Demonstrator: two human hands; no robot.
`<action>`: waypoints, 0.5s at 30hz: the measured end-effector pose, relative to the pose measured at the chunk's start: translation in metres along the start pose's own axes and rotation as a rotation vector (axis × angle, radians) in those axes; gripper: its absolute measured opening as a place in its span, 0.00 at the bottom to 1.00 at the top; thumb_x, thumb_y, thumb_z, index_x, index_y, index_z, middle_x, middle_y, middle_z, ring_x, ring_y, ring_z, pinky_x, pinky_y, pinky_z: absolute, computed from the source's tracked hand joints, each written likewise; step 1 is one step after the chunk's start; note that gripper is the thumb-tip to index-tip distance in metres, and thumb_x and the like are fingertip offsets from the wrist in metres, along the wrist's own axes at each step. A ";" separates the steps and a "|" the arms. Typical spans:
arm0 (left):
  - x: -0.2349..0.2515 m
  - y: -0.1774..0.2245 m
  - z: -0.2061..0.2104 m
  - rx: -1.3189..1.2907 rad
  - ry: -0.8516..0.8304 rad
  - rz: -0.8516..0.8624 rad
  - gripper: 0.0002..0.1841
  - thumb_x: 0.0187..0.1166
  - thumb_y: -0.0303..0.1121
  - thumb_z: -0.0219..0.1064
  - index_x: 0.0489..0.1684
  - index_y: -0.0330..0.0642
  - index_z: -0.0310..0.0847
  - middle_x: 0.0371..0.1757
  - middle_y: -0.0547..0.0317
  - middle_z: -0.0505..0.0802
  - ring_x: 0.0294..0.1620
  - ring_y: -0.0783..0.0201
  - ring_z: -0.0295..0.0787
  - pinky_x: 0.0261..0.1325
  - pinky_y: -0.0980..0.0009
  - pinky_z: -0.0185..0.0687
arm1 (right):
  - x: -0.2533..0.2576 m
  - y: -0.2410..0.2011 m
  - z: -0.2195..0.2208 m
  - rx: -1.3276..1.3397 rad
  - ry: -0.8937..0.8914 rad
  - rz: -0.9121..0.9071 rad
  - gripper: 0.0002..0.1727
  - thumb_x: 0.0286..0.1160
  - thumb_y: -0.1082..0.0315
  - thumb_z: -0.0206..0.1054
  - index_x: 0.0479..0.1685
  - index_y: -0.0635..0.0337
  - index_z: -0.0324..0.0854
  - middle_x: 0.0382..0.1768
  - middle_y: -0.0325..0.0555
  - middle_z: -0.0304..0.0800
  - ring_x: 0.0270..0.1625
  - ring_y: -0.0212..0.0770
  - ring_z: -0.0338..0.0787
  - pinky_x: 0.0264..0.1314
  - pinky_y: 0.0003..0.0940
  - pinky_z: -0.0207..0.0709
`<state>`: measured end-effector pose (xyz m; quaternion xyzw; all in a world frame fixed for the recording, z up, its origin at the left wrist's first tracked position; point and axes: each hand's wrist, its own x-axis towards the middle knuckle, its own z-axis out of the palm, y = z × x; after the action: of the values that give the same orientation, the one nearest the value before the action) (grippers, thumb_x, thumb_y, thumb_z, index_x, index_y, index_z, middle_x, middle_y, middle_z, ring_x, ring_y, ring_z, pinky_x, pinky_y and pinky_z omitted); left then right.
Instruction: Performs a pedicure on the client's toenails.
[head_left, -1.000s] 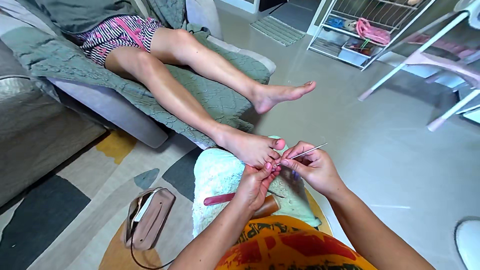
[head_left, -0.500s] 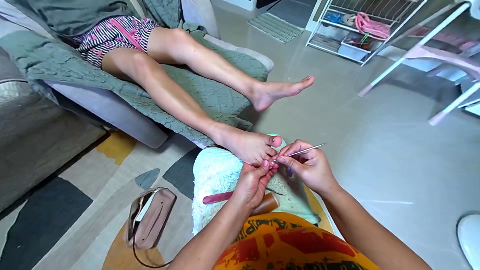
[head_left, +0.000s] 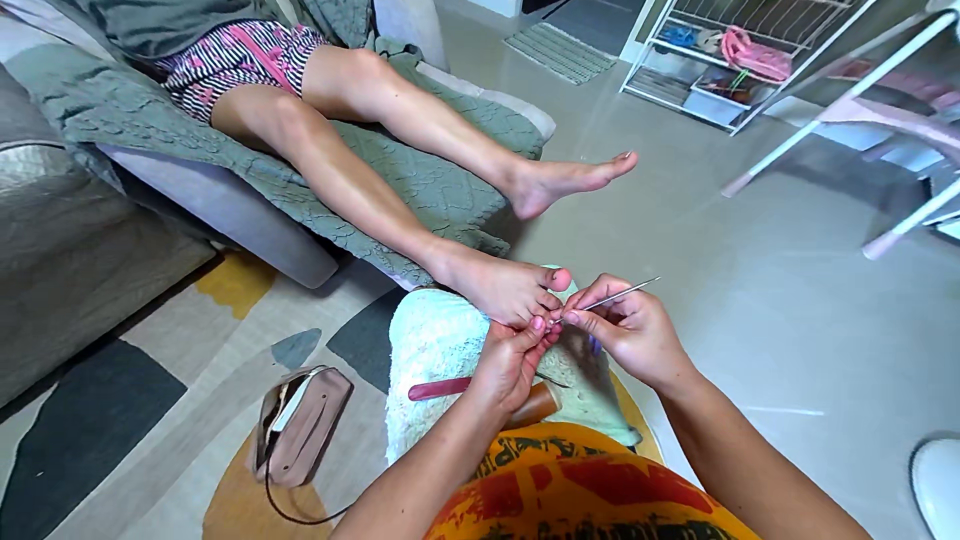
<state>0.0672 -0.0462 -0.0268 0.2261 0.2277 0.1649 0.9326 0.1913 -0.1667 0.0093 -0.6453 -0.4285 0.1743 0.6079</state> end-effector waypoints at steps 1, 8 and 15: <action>0.000 0.000 0.001 0.002 0.005 0.000 0.11 0.81 0.14 0.59 0.56 0.33 0.69 0.42 0.48 0.92 0.42 0.60 0.94 0.56 0.65 0.90 | 0.000 0.000 0.000 -0.021 -0.007 -0.006 0.05 0.71 0.74 0.75 0.39 0.60 0.84 0.40 0.40 0.95 0.36 0.28 0.92 0.38 0.20 0.87; 0.002 -0.001 0.001 0.010 0.028 0.009 0.11 0.81 0.14 0.59 0.55 0.33 0.69 0.40 0.49 0.91 0.40 0.60 0.93 0.54 0.65 0.91 | 0.003 0.002 0.004 -0.091 0.019 -0.010 0.04 0.69 0.75 0.74 0.38 0.60 0.85 0.38 0.39 0.96 0.37 0.28 0.93 0.40 0.21 0.88; 0.001 0.000 0.003 0.023 0.049 0.008 0.13 0.81 0.14 0.60 0.57 0.33 0.67 0.41 0.49 0.90 0.41 0.60 0.93 0.54 0.66 0.91 | 0.001 -0.002 0.003 -0.171 -0.010 -0.059 0.02 0.71 0.74 0.72 0.38 0.60 0.86 0.40 0.39 0.95 0.41 0.29 0.94 0.45 0.22 0.89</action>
<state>0.0693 -0.0474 -0.0248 0.2336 0.2515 0.1713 0.9235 0.1892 -0.1645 0.0105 -0.6811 -0.4639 0.1223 0.5531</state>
